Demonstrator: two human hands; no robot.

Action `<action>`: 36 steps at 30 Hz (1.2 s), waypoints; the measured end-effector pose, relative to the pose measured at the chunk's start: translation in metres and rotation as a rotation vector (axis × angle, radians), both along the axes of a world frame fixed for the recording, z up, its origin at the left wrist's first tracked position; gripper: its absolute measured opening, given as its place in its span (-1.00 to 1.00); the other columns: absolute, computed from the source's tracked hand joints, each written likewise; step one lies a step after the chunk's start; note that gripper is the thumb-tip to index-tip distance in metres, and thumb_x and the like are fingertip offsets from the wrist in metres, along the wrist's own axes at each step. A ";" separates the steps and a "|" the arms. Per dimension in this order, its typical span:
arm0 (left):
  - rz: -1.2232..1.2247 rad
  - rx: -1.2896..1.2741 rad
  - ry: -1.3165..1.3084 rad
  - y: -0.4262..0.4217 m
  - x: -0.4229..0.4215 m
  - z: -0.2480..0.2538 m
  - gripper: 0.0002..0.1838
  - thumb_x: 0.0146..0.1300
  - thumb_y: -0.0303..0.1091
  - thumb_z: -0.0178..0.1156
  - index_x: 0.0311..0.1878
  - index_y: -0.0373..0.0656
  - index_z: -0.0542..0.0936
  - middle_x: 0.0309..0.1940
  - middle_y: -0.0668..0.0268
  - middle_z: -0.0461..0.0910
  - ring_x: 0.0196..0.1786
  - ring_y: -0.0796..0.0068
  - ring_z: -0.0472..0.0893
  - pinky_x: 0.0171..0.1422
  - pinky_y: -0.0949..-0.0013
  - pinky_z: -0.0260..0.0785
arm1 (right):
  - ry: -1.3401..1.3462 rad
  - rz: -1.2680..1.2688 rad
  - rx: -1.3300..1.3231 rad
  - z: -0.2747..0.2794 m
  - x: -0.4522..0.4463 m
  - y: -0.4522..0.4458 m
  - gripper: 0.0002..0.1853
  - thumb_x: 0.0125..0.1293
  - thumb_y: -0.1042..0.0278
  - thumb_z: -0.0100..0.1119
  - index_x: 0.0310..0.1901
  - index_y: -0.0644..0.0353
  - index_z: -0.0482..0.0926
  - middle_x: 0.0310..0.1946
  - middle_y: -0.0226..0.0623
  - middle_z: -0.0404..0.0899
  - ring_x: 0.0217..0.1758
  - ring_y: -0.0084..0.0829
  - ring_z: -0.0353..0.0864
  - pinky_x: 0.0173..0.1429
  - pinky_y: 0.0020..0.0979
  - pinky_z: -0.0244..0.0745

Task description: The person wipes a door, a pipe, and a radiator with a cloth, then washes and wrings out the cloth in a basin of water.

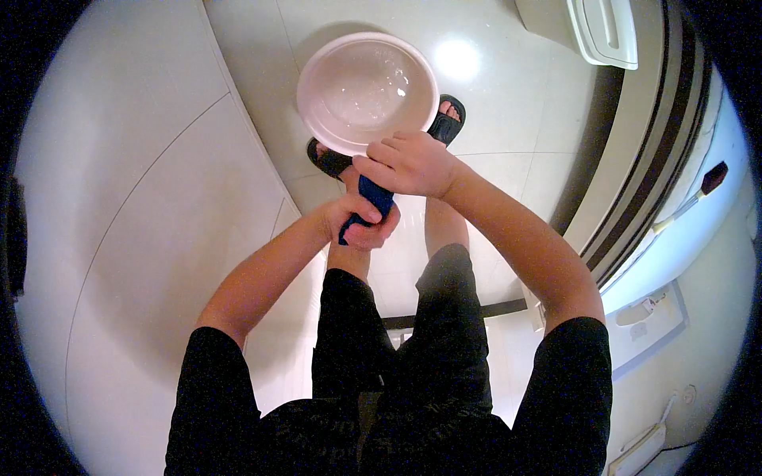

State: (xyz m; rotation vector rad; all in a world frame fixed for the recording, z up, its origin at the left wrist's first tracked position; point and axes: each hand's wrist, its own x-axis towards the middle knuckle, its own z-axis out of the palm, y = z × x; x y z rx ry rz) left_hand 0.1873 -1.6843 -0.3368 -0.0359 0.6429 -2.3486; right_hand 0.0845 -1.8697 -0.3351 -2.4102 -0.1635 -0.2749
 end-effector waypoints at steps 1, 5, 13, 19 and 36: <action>-0.053 -0.004 -0.064 -0.001 0.005 -0.002 -0.69 0.27 -0.21 0.24 -0.23 -0.34 0.54 -0.76 0.44 0.28 -0.75 0.65 0.24 -0.69 0.51 0.07 | 0.025 -0.003 -0.008 -0.001 0.004 0.001 -0.73 0.06 0.33 0.27 -0.16 0.10 0.54 -0.35 -0.37 0.54 -0.39 -0.37 0.65 -0.35 -0.37 0.57; -0.320 -0.124 -0.483 -0.015 0.023 -0.019 -0.79 0.26 -0.26 0.28 -0.33 -0.21 0.53 -0.72 0.46 0.35 -0.73 0.66 0.29 -0.65 0.47 0.08 | 0.254 0.005 -0.058 -0.011 -0.003 0.009 -0.82 0.08 0.31 0.27 -0.35 0.13 0.48 -0.48 -0.35 0.50 -0.50 -0.33 0.66 -0.45 -0.32 0.55; -0.807 -0.709 -1.576 -0.042 0.035 -0.077 -0.65 -0.12 -0.15 0.45 -0.39 -0.25 0.70 -0.44 0.07 0.73 -0.33 0.08 0.73 -0.15 0.16 0.56 | 0.699 -0.263 -0.135 -0.058 -0.014 0.041 -0.82 0.11 0.33 0.32 -0.30 0.13 0.54 -0.48 -0.24 0.64 -0.45 -0.20 0.75 -0.40 -0.24 0.65; -1.029 -0.723 -2.012 -0.053 0.031 -0.076 -0.76 -0.04 -0.22 0.38 -0.30 -0.10 0.73 -0.35 0.04 0.74 -0.22 -0.03 0.74 -0.06 0.05 0.60 | 0.966 -0.463 -0.025 -0.088 -0.004 0.057 -0.84 0.15 0.35 0.32 -0.24 0.10 0.57 -0.40 -0.12 0.72 -0.30 -0.08 0.80 -0.23 -0.11 0.71; -1.124 -0.852 -2.263 -0.033 0.030 -0.104 -0.73 0.18 -0.18 0.29 -0.14 -0.13 0.63 -0.36 0.09 0.74 -0.26 0.02 0.77 -0.15 0.00 0.63 | 1.216 -0.553 0.153 -0.102 0.017 0.071 -0.80 0.18 0.33 0.33 -0.14 0.08 0.65 -0.25 -0.02 0.75 -0.09 -0.02 0.79 0.00 -0.07 0.70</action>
